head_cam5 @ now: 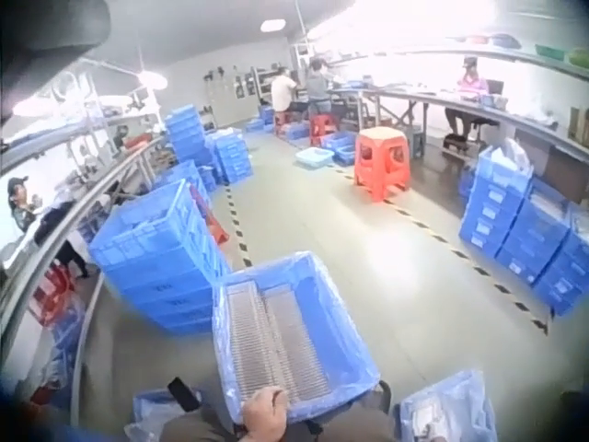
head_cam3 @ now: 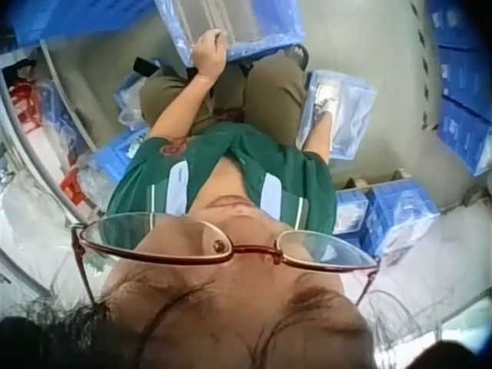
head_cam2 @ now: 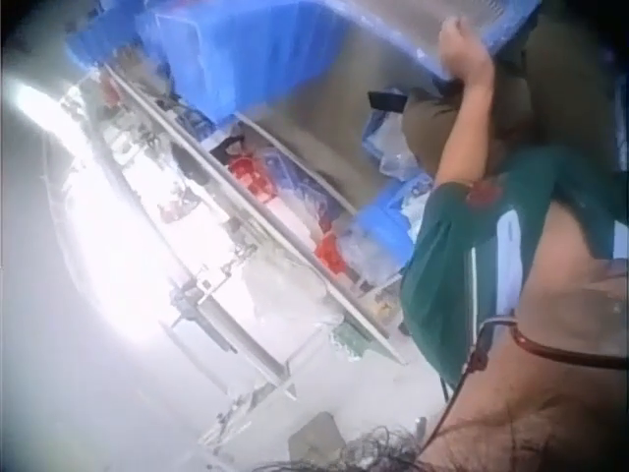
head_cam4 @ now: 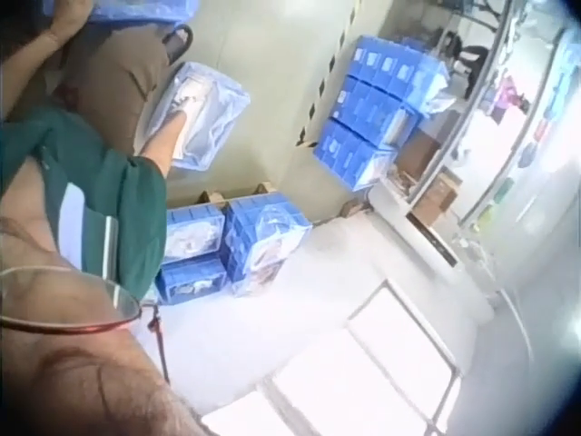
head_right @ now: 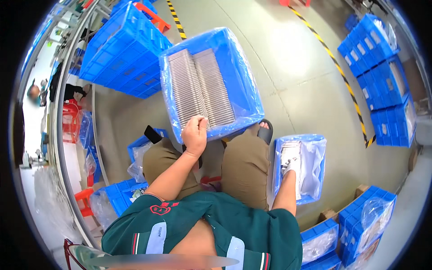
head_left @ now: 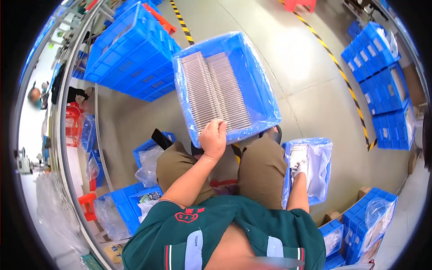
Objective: The person takes batches of metal rods from a container, sorts through them by hand, and stacks them in rows inside a plastic crate.
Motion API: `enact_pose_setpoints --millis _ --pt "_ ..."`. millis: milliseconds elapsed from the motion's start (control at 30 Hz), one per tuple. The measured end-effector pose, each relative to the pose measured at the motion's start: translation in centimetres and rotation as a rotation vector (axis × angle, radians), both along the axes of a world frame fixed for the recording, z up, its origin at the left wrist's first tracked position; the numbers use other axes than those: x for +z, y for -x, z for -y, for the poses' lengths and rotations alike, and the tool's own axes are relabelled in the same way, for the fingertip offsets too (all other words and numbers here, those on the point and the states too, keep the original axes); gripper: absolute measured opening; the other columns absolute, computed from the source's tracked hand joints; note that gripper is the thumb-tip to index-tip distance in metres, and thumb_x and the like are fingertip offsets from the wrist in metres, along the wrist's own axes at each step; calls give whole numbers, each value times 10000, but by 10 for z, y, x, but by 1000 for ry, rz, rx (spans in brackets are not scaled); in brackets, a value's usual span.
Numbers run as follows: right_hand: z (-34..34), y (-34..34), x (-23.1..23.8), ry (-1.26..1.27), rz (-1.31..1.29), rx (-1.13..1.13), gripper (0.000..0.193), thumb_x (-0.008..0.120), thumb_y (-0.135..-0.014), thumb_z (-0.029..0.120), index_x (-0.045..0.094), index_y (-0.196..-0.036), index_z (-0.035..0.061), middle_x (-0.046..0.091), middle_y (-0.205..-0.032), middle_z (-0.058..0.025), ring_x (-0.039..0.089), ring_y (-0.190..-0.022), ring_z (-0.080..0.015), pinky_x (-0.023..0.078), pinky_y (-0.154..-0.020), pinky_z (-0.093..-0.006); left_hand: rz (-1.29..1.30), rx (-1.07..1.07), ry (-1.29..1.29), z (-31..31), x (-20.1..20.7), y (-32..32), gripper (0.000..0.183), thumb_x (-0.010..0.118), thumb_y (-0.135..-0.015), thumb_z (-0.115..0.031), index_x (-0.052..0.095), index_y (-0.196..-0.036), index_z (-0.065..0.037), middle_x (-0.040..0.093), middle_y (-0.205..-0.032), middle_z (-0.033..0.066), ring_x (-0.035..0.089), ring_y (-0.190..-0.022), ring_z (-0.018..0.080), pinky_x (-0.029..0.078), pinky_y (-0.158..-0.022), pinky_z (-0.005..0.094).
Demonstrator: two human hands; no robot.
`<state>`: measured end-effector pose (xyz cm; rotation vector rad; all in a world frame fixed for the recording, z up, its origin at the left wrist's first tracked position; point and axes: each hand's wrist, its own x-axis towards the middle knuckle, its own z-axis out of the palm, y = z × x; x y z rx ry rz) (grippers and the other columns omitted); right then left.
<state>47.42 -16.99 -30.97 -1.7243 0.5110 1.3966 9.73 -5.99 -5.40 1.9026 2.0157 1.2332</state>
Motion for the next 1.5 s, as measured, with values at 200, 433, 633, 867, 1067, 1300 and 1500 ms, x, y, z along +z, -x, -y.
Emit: enact_pose_setpoints --millis 200,433,633,867,1067,1300,1500 --pt "-82 24 140 -340 197 139 261 490 -879 363 486 -768 126 403 -534 33 305 -360 -70 211 -317 -218 393 -62 181 -10 2 6 159 545 -847 -207 538 -841 -48 562 -658 100 553 -604 264 431 -571 347" --pt "-169 111 309 -840 422 591 120 546 -840 160 536 -904 59 463 -610 22 348 -417 -37 242 -337 -184 781 -211 80 -42 52 24 143 522 -881 -162 528 -822 -31 489 -629 -19 434 -568 40 365 -523 203" --pt "-213 246 348 -1145 399 1015 221 536 -831 85 571 -1027 -11 555 -730 -5 464 -607 -61 382 -552 -209 1265 -354 270 -63 80 68 141 536 -874 -180 551 -838 -45 505 -617 -11 433 -537 55 351 -511 195" --pt "-198 310 353 -1124 395 1302 147 580 -829 120 592 -930 14 548 -687 -3 453 -574 -62 384 -530 -218 1687 -309 314 -63 70 94 150 559 -860 -173 566 -811 -32 518 -610 5 463 -515 84 390 -505 221" --pt "-199 321 355 -1163 403 1335 96 568 -836 100 567 -861 7 506 -624 4 439 -561 -54 374 -518 -222 1756 -445 333 -61 69 103 141 537 -874 -152 568 -810 -31 533 -618 12 486 -543 88 415 -541 242" --pt "-203 315 348 -1213 724 1393 98 572 -836 104 573 -865 9 517 -609 -20 461 -547 -77 384 -509 -240 1683 -397 341 -58 68 100 115 571 -853 -135 576 -804 -32 553 -640 18 499 -564 87 429 -565 229" --pt "-195 318 359 -1271 1126 1418 111 597 -804 151 576 -853 54 565 -666 -132 539 -591 -268 424 -540 -340 1261 -256 234 -55 73 95 108 615 -823 -137 594 -824 -31 576 -672 21 509 -592 82 431 -585 214"
